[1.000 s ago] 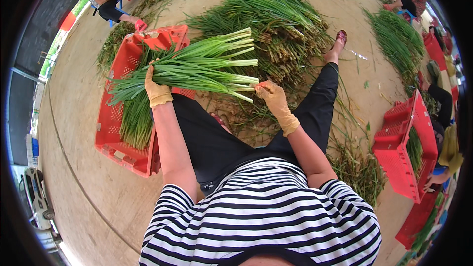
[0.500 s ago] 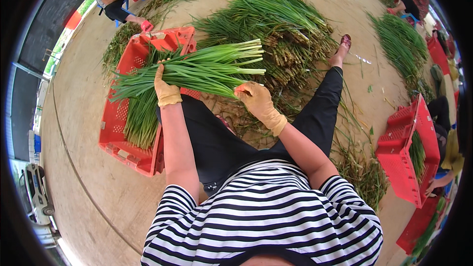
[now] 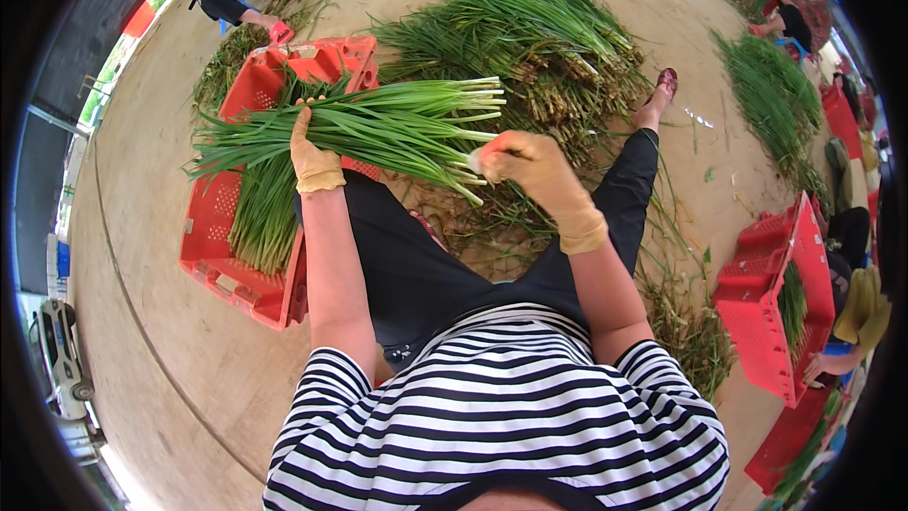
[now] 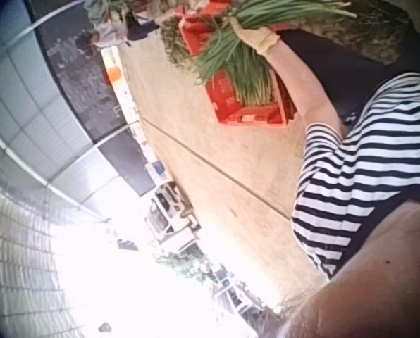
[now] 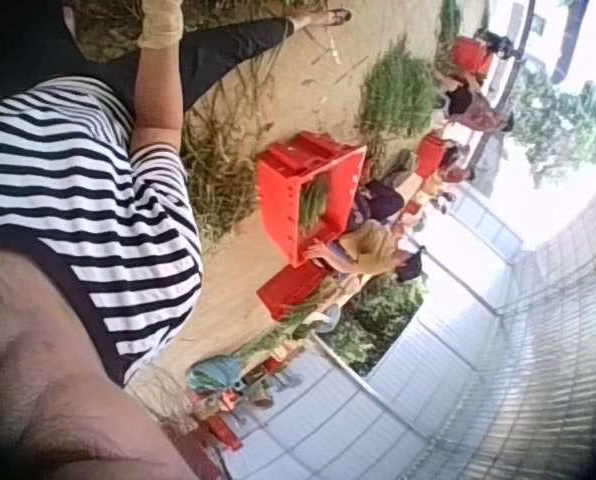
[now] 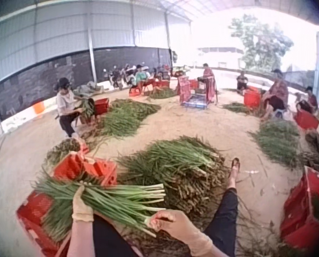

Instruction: The person cleans and sorts green stalks by hand, peeling away dry or damaged layers and bundling them together before placing them into a red crate.

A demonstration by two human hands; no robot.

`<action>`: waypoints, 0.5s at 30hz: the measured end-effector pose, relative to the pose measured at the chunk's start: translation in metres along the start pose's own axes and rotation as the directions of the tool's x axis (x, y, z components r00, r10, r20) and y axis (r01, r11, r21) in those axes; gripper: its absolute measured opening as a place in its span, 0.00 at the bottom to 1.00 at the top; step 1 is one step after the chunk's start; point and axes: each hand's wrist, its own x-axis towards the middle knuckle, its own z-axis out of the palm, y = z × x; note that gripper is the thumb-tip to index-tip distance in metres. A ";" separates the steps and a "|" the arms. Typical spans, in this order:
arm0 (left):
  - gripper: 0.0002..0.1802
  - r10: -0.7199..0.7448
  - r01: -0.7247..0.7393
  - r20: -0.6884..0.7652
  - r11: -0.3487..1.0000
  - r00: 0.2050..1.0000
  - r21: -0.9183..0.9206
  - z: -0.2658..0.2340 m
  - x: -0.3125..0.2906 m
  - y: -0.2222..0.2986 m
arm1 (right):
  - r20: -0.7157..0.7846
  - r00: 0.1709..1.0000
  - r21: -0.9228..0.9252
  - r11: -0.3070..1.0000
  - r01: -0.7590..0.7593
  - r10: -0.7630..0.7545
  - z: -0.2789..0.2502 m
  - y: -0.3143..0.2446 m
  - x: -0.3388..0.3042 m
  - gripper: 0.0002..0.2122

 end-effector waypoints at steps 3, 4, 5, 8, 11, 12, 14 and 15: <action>0.11 -0.014 0.014 -0.001 1.000 1.000 -0.025 0.002 0.001 0.001 | -0.120 0.991 -0.520 0.854 -0.007 -0.064 0.017 0.043 0.005 0.13; 0.11 -0.014 0.014 -0.001 1.000 1.000 -0.019 0.002 0.002 0.001 | -0.108 0.993 -0.504 0.859 -0.091 0.042 0.021 0.053 0.004 0.13; 0.11 -0.017 0.017 -0.002 1.000 1.000 -0.009 0.005 0.000 -0.001 | -0.127 0.991 -0.552 0.828 -0.100 0.035 0.027 0.060 0.007 0.12; 0.11 -0.022 0.022 0.006 1.000 1.000 0.002 0.009 -0.004 -0.002 | -0.129 0.990 -0.593 0.796 -0.120 0.054 0.030 0.072 0.013 0.10; 0.11 -0.030 0.030 0.038 0.999 0.999 -0.011 0.008 -0.005 -0.001 | -0.120 0.989 -0.505 0.853 -0.134 0.084 0.029 0.074 0.016 0.08; 0.11 -0.028 0.028 0.049 1.000 0.998 -0.002 0.009 -0.006 -0.001 | -0.120 0.988 -0.460 0.877 -0.138 0.092 0.028 0.074 0.017 0.08; 0.11 -0.021 0.020 0.071 1.000 0.997 0.015 0.011 -0.007 -0.001 | -0.108 0.989 -0.430 0.892 -0.142 0.105 0.027 0.076 0.023 0.07; 0.12 -0.027 0.027 0.065 1.000 0.998 0.003 0.011 -0.007 -0.002 | -0.100 0.989 -0.414 0.899 -0.143 0.111 0.027 0.075 0.025 0.07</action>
